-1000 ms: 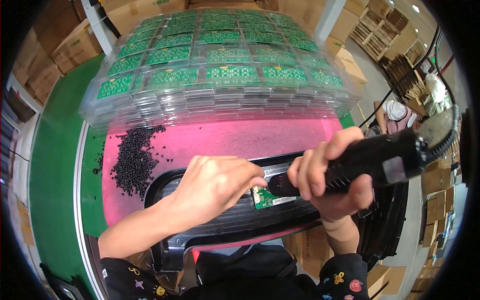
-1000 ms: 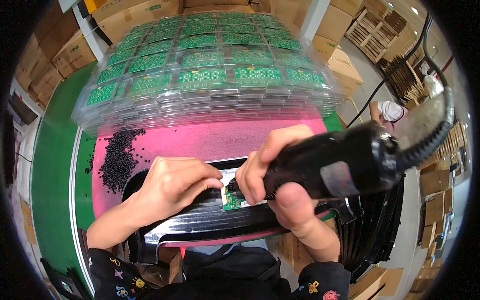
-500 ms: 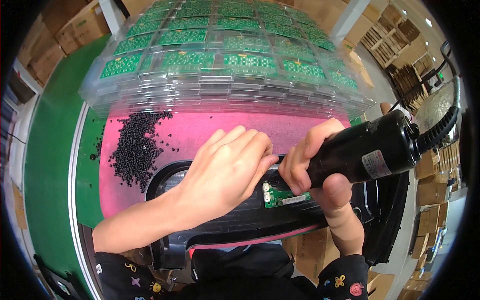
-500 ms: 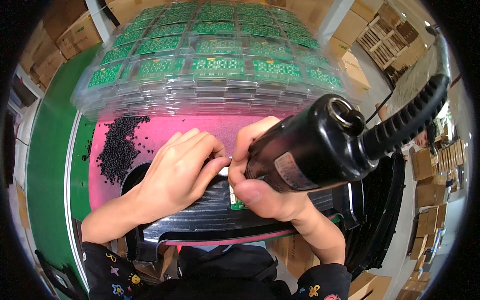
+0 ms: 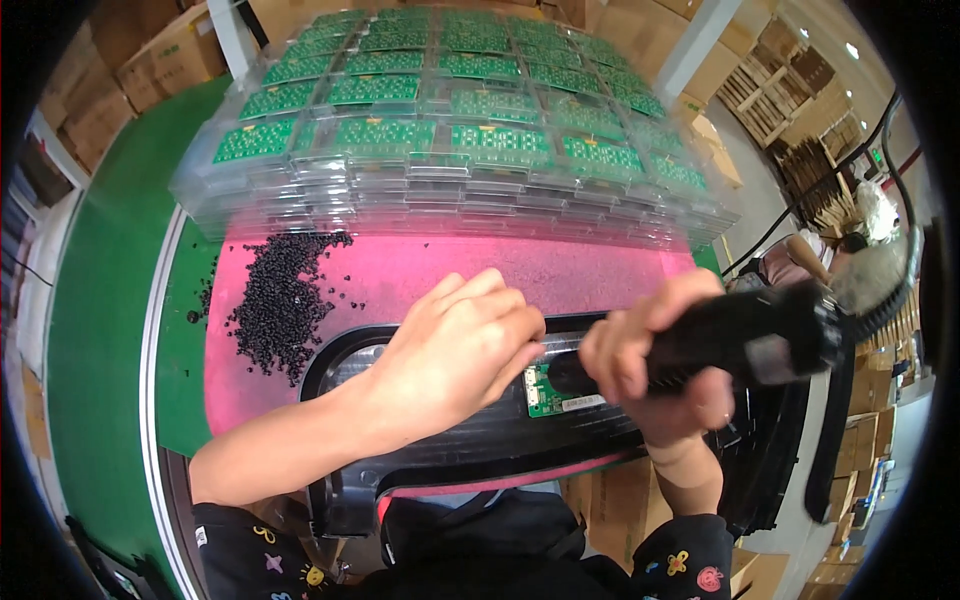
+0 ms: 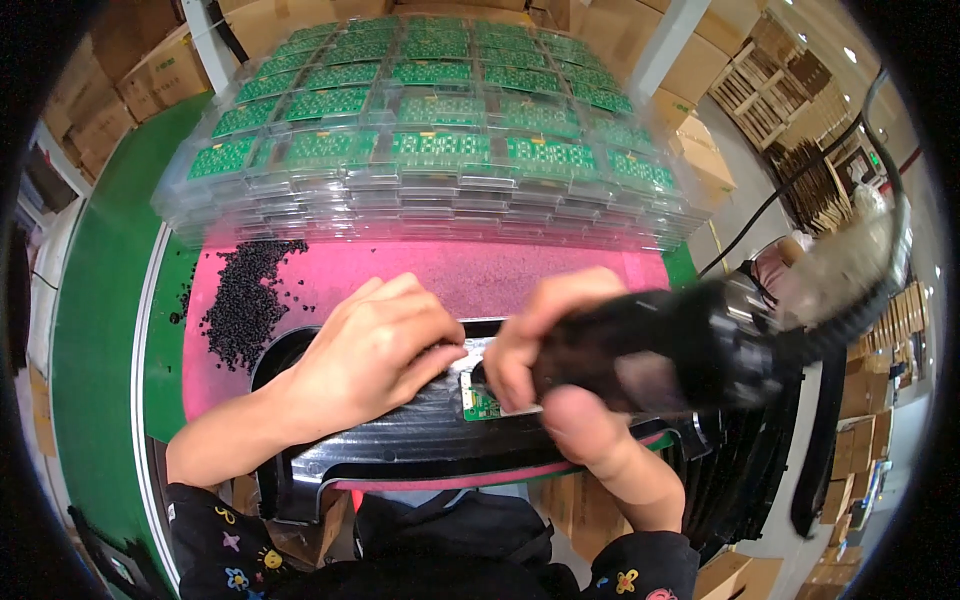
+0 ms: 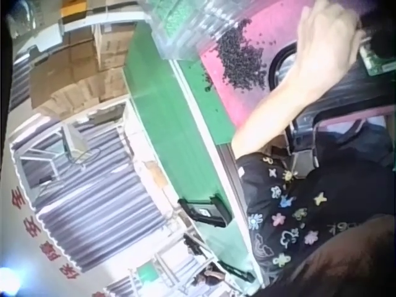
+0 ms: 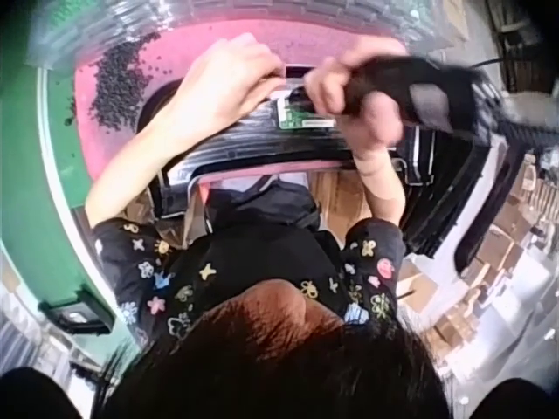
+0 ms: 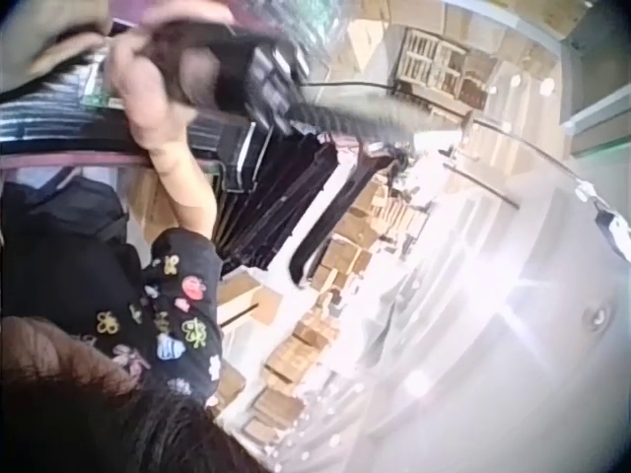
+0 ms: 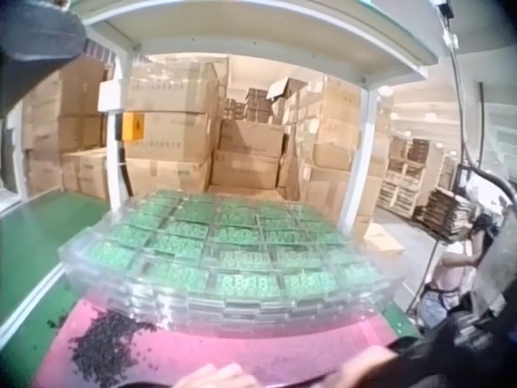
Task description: Assembling circuit boards into plastic housings and securing them with an electric screwdriver.
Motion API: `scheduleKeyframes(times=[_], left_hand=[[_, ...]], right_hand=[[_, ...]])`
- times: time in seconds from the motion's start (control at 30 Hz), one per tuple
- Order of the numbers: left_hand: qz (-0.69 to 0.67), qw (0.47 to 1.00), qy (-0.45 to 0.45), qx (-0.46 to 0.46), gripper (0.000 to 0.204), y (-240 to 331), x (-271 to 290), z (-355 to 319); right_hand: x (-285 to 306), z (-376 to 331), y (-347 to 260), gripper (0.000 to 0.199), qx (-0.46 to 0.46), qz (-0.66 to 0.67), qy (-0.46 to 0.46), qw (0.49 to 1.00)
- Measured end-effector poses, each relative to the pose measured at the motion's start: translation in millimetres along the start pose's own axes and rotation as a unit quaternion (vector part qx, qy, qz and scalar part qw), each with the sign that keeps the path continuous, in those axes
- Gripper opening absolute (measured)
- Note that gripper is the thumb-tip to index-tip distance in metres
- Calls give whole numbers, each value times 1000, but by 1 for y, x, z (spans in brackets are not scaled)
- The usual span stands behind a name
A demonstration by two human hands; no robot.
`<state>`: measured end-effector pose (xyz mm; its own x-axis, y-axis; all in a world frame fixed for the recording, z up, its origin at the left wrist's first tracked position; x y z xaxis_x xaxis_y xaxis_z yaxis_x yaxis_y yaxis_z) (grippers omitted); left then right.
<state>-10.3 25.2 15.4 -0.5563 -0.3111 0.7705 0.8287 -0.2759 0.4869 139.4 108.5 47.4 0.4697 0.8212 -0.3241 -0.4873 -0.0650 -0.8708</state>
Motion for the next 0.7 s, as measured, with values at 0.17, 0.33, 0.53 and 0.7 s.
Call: scheduleKeyframes(times=[0.17,0.33,0.53,0.7], left_hand=[[-71,989,-67,-112,15,5,-2,0],[-128,984,-46,-113,16,9,-1,2],[-251,965,-19,-81,18,13,-4,8],[-215,973,-57,-66,14,15,6,5]], right_hand=[[5,-2,-29,48,182,6,-12,983],[2,-7,-42,46,216,26,5,976],[4,-11,-47,44,240,50,-2,969],[5,-15,-42,44,218,82,-38,972]])
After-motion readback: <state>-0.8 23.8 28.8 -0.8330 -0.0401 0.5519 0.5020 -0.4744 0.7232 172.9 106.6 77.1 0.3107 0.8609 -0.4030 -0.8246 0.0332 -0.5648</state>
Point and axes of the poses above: each hand's wrist, its own z-axis towards the middle knuckle, its own x-axis out of the back of the hand, y = z × x, the point moved 3 cm from there along z, towards the middle knuckle, and after that the axes turned 1 degree about -y, right-handed, at the moved point
